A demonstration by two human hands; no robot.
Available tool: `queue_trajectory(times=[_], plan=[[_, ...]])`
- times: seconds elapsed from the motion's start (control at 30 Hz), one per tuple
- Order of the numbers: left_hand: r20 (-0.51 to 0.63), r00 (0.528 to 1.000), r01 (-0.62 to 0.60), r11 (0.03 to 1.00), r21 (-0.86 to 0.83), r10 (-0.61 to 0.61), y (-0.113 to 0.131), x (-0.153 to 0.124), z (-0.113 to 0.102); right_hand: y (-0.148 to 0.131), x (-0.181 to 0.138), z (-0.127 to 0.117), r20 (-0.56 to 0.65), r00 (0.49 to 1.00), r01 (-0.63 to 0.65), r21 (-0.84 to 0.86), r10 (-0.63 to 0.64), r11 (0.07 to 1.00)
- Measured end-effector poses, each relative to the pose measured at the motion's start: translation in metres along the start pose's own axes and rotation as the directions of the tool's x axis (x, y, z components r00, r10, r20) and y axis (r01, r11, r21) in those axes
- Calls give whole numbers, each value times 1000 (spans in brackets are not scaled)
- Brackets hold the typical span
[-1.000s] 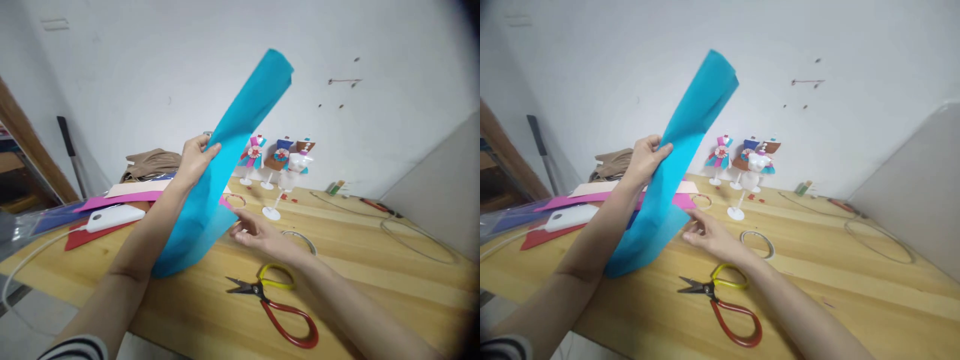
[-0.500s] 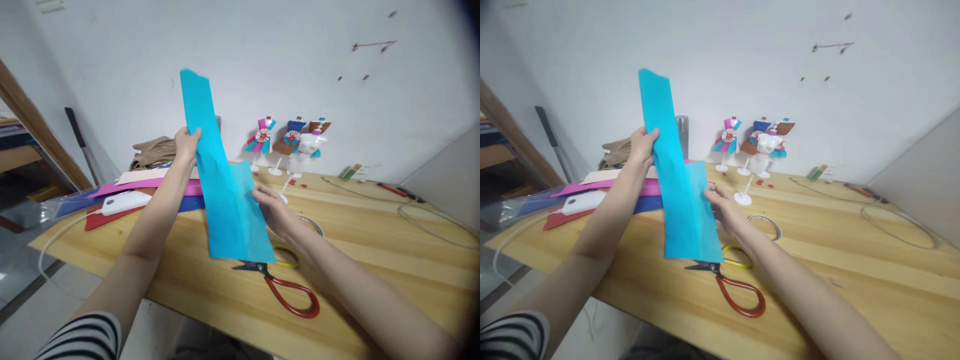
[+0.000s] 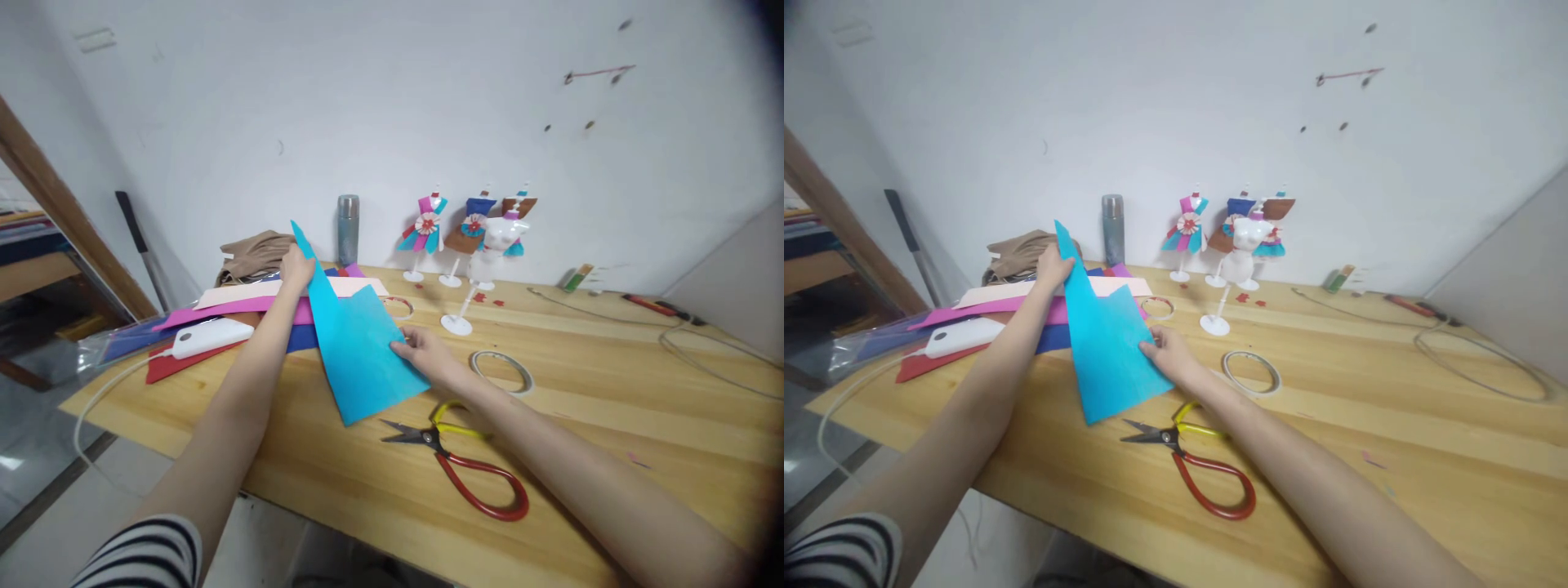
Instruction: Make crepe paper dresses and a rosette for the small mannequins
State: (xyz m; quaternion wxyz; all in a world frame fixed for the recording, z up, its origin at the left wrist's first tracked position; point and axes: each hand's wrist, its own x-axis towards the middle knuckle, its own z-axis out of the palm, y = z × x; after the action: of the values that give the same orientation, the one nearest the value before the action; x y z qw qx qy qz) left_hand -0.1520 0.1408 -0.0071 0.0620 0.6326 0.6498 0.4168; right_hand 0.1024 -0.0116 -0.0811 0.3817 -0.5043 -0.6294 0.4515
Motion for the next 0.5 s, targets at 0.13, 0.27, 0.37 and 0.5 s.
queue_trajectory(times=[0.13,0.27,0.37,0.5], plan=[[150,975,-195,961,197,167,25,-7,-8,-2,1,-5,-1,999,36,-121,-36,992],[701,485,-527,814,-244,524,56,-25,3,-9,0,-8,40,997,70,-196,-63,978],[756,85,-483,690,-539,649,69,-42,26,-19,-2,-12,58,993,118,-255,-107,960],[783,110,-462,729,-504,612,72,-50,43,-40,-11,-34,63,992,126,-337,-111,933]])
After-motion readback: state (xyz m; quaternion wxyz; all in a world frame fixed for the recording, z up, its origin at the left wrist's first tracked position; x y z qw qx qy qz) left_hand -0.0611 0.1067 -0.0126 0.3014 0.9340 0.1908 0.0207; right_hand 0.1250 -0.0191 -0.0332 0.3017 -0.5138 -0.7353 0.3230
